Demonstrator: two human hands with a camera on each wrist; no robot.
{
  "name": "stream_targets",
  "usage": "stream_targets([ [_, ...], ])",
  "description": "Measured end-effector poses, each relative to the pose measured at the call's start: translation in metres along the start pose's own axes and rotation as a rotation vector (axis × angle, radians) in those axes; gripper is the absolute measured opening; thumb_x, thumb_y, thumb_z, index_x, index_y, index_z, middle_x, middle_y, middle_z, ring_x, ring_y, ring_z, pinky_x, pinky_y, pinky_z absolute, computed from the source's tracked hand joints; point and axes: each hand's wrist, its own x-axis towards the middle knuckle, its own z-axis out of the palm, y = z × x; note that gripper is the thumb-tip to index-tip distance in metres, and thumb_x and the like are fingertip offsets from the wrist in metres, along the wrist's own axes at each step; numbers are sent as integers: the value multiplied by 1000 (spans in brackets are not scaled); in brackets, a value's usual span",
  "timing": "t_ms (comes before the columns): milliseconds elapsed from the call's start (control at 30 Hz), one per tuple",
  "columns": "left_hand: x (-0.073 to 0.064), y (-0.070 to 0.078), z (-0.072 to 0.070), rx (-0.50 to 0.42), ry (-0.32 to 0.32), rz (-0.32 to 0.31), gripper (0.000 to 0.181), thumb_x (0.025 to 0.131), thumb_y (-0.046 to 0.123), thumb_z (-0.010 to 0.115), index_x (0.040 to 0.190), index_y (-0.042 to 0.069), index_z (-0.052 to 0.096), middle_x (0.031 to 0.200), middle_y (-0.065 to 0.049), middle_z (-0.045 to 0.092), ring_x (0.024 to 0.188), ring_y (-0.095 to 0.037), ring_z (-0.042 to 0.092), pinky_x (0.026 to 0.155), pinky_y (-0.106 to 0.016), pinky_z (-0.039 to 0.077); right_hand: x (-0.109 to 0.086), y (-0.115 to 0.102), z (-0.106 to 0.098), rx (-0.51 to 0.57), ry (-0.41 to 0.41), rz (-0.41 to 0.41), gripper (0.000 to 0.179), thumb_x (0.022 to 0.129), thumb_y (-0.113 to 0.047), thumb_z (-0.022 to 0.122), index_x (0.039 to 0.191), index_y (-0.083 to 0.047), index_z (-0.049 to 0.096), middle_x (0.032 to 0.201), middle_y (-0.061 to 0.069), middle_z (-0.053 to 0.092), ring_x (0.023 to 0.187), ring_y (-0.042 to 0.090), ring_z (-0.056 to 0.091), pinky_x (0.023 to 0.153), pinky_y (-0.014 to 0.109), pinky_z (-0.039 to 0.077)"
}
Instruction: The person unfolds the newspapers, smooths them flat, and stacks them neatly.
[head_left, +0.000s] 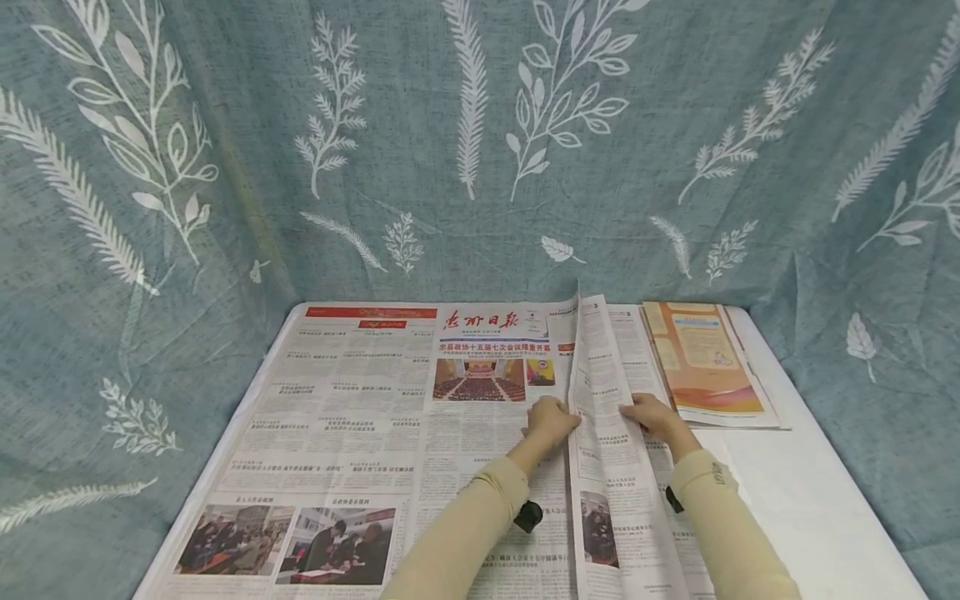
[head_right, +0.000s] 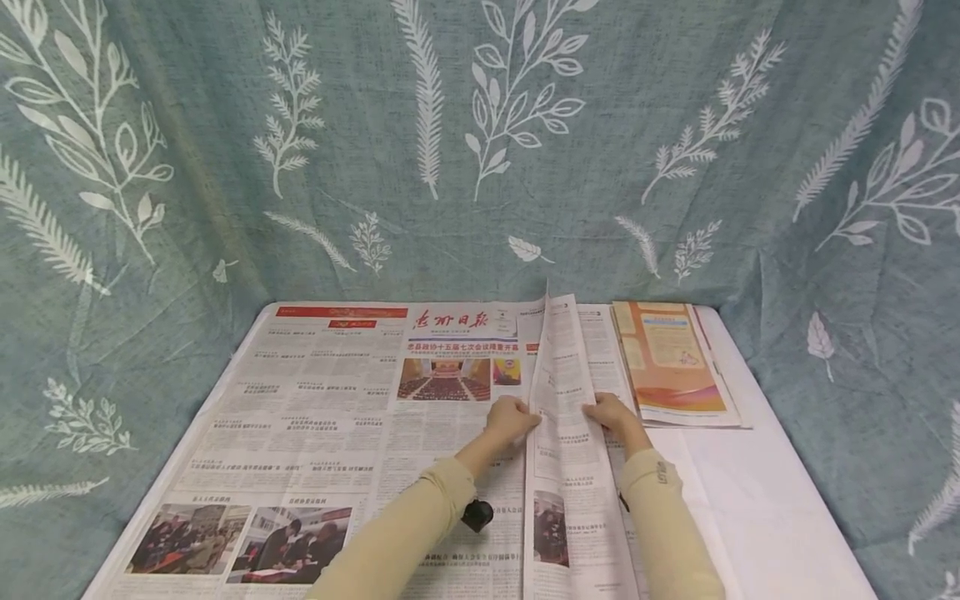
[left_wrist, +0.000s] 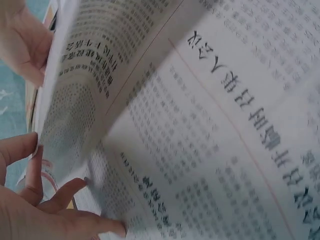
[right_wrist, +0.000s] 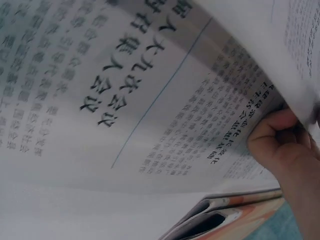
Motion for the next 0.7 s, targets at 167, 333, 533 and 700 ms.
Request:
stream_targets([
  [167,11,-4,-3,-26,83,8,21,76,15,75,73,-4,68,74,-11,68,61,-16,54,65,-31,53,64,92,-50,2,89,101,44,96,-26,54,122,8,50,99,18,66,85,28,67,70,39,55],
  [333,9,-1,-16,-20,62,-16,22,77,21,76,77,-1,72,85,-11,72,73,-23,65,65,-32,54,104,151,-83,76,138,191,56,83,-38,70,121,0,52,97,10,69,83,24,69,69,38,57],
  [533,65,-47,7,13,103,51,16,75,25,79,74,9,74,70,-2,69,55,-14,61,51,-27,51,90,125,-65,20,165,191,49,92,-30,60,123,5,48,97,14,68,80,25,69,64,37,56],
  [700,138,-110,45,-17,145,87,16,71,25,82,71,12,73,60,1,65,42,-11,56,42,-25,46,41,58,-26,-44,164,129,39,98,-23,50,117,11,51,93,19,67,71,23,65,55,31,50],
])
